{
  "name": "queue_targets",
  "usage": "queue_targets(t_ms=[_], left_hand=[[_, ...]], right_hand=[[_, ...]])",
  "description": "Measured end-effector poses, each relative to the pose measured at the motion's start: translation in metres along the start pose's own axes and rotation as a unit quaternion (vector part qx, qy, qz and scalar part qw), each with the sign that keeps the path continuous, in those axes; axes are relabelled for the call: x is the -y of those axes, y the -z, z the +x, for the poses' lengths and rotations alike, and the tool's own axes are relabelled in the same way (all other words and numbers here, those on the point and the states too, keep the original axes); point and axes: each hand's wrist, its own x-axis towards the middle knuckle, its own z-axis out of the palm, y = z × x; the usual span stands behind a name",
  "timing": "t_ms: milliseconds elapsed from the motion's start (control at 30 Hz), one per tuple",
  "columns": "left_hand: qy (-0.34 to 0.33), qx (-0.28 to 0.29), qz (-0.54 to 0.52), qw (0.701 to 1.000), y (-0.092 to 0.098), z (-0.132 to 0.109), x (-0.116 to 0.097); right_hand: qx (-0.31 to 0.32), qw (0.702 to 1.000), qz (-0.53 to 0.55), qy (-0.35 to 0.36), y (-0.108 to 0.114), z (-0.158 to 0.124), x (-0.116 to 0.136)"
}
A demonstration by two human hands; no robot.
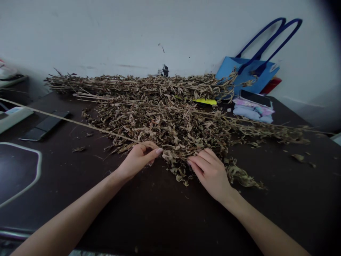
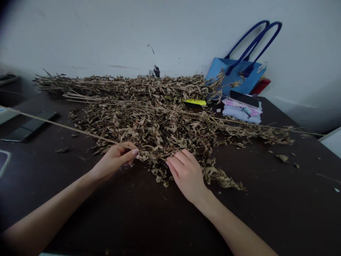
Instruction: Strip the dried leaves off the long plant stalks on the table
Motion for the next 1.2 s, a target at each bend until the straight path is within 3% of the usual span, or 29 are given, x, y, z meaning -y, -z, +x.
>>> queue_targets(t_ms=[133,500,867,1200], left_hand=[[0.01,-0.012,0.003,1.0,-0.002,0.0,0.0],[-0.054,0.025,0.084,0.995,0.01,0.001,0.002],[-0.067,0.007,0.14,0.988,0.009,0.0,0.006],[-0.022,0.0,0.021,1.0,0.0,0.0,0.006]], right_hand=[[0.0,1.0,-0.006,0.008,-0.001,0.0,0.0],[0.011,0.998,0.057,-0.01,0.002,0.003,-0.005],[0.012,0.998,0.054,-0.02,0.006,0.004,-0.008],[0.033,0.998,0.052,-0.015,0.004,0.002,-0.002]])
